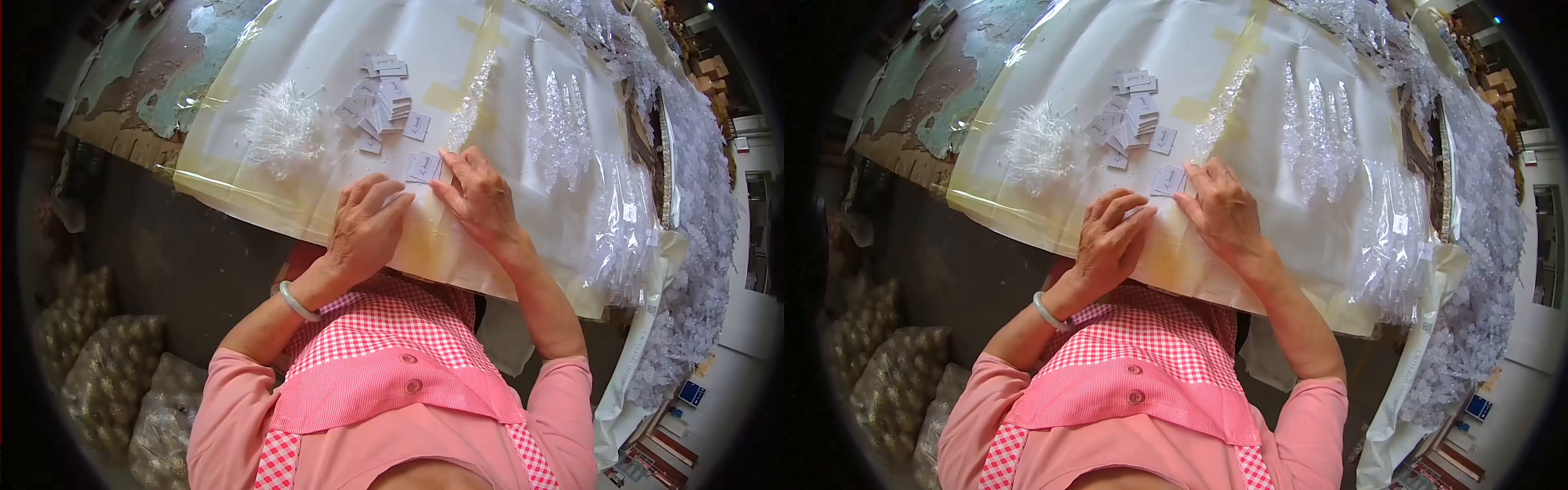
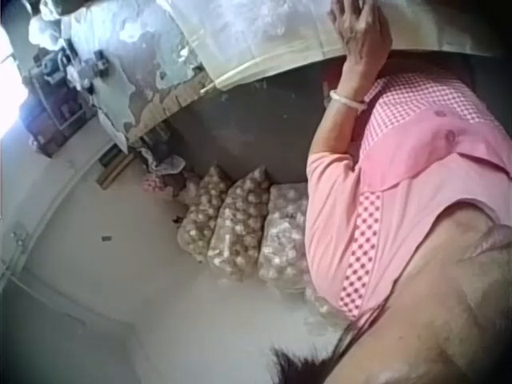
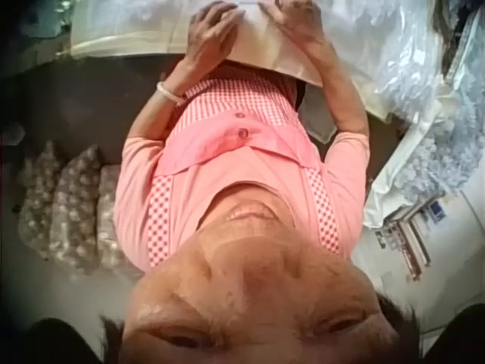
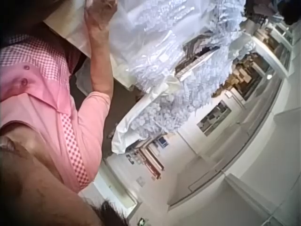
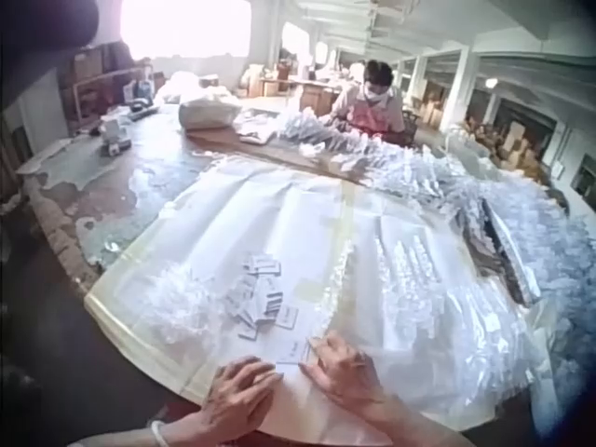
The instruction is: Packaging small plastic decorative components and labels into clear plastic bags at a workbench.
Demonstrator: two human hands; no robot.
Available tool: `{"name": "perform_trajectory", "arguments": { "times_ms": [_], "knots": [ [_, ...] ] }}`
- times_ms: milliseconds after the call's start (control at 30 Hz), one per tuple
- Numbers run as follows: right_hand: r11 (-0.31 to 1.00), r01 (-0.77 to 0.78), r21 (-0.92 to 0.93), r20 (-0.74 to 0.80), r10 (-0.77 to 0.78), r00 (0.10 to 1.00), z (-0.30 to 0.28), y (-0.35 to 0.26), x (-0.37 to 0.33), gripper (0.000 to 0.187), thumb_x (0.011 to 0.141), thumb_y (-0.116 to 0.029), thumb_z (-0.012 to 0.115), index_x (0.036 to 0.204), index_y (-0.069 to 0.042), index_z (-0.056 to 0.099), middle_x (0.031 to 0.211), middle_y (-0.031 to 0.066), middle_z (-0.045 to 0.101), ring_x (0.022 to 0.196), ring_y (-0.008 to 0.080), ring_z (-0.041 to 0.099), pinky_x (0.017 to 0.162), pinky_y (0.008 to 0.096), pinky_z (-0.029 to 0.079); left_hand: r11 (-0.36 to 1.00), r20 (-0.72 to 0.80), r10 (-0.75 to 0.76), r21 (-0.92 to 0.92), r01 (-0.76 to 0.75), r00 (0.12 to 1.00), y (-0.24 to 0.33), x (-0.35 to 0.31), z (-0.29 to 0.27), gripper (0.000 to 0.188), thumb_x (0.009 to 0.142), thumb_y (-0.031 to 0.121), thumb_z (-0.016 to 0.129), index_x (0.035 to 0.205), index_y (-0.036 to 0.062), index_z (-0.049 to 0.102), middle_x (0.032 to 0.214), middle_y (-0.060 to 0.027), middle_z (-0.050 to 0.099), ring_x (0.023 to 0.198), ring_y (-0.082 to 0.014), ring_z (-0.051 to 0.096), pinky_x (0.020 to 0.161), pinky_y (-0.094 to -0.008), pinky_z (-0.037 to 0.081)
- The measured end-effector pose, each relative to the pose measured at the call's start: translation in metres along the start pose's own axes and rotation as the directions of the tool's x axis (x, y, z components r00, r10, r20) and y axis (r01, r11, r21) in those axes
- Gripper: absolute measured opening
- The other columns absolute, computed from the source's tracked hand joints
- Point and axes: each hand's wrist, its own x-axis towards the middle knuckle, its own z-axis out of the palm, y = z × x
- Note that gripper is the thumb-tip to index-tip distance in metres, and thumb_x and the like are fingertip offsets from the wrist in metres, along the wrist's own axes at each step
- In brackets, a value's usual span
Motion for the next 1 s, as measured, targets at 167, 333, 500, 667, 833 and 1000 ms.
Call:
{"name": "perform_trajectory", "arguments": {
  "times_ms": [167,333,500,667,833,1000],
  "knots": [
    [1.000,-0.002,-0.030,-0.030,0.001,1.000,0.009,-0.003,0.006,0.031,0.080,-0.018,0.074,0.107,-0.006,0.064,0.085,0.0071,0.056,0.070,0.0209,0.057,0.065,0.0351,0.048,0.982,0.179,-0.103,0.175,0.071,0.979,0.005,-0.001,0.001,0.045,0.084,0.019,0.064,0.128,0.0080,0.057,0.139,-0.0085,0.050,0.134,-0.0303,0.039,0.112,-0.0476,0.023],
    [0.951,-0.202,0.233,0.022,0.202,0.979,0.003,-0.001,0.007,0.020,0.083,-0.013,0.072,0.100,-0.005,0.064,0.078,0.0022,0.056,0.068,0.0125,0.054,0.063,0.0277,0.046,0.979,0.177,-0.126,0.179,0.094,0.976,0.006,0.000,0.002,0.046,0.085,0.022,0.064,0.127,0.0051,0.057,0.139,-0.0093,0.050,0.135,-0.0305,0.038,0.113,-0.0470,0.022],
    [0.734,-0.393,0.554,0.221,0.325,0.920,-0.018,-0.005,0.000,0.007,0.092,-0.008,0.062,0.093,-0.001,0.065,0.085,-0.0029,0.060,0.077,0.0058,0.053,0.068,0.0209,0.043,0.991,0.073,-0.131,0.047,0.127,0.989,0.008,0.005,-0.008,0.049,0.082,0.016,0.069,0.128,0.0045,0.055,0.132,-0.0113,0.055,0.129,-0.0320,0.046,0.108,-0.0447,0.029],
    [0.772,-0.244,0.587,0.297,0.075,0.952,-0.026,-0.033,-0.009,0.011,0.094,-0.006,0.059,0.096,0.001,0.067,0.085,0.0017,0.060,0.079,0.0088,0.053,0.070,0.0239,0.043,0.942,-0.047,-0.198,-0.287,0.177,0.979,-0.001,0.004,-0.014,0.032,0.077,0.015,0.075,0.104,0.0056,0.063,0.101,-0.0087,0.064,0.099,-0.0277,0.058,0.091,-0.0389,0.038],
    [0.932,-0.027,0.361,0.106,-0.013,0.994,-0.022,-0.035,0.009,0.013,0.093,-0.008,0.060,0.095,0.001,0.069,0.080,0.0082,0.060,0.076,0.0167,0.057,0.069,0.0282,0.044,0.936,-0.275,-0.210,-0.335,0.111,0.938,-0.004,0.003,-0.020,0.008,0.080,0.000,0.070,0.085,0.0040,0.066,0.079,-0.0086,0.065,0.073,-0.0261,0.062,0.072,-0.0350,0.047],
    [0.965,0.222,0.141,-0.049,-0.217,0.975,-0.014,-0.030,0.044,0.013,0.090,-0.010,0.062,0.099,-0.003,0.069,0.093,0.0105,0.068,0.090,0.0274,0.062,0.082,0.0367,0.045,0.694,-0.344,-0.507,-0.707,0.137,0.791,-0.027,-0.013,-0.024,0.007,0.094,0.000,0.057,0.101,0.0010,0.057,0.092,-0.0082,0.069,0.081,-0.0136,0.065,0.077,-0.0266,0.051]
  ]
}}
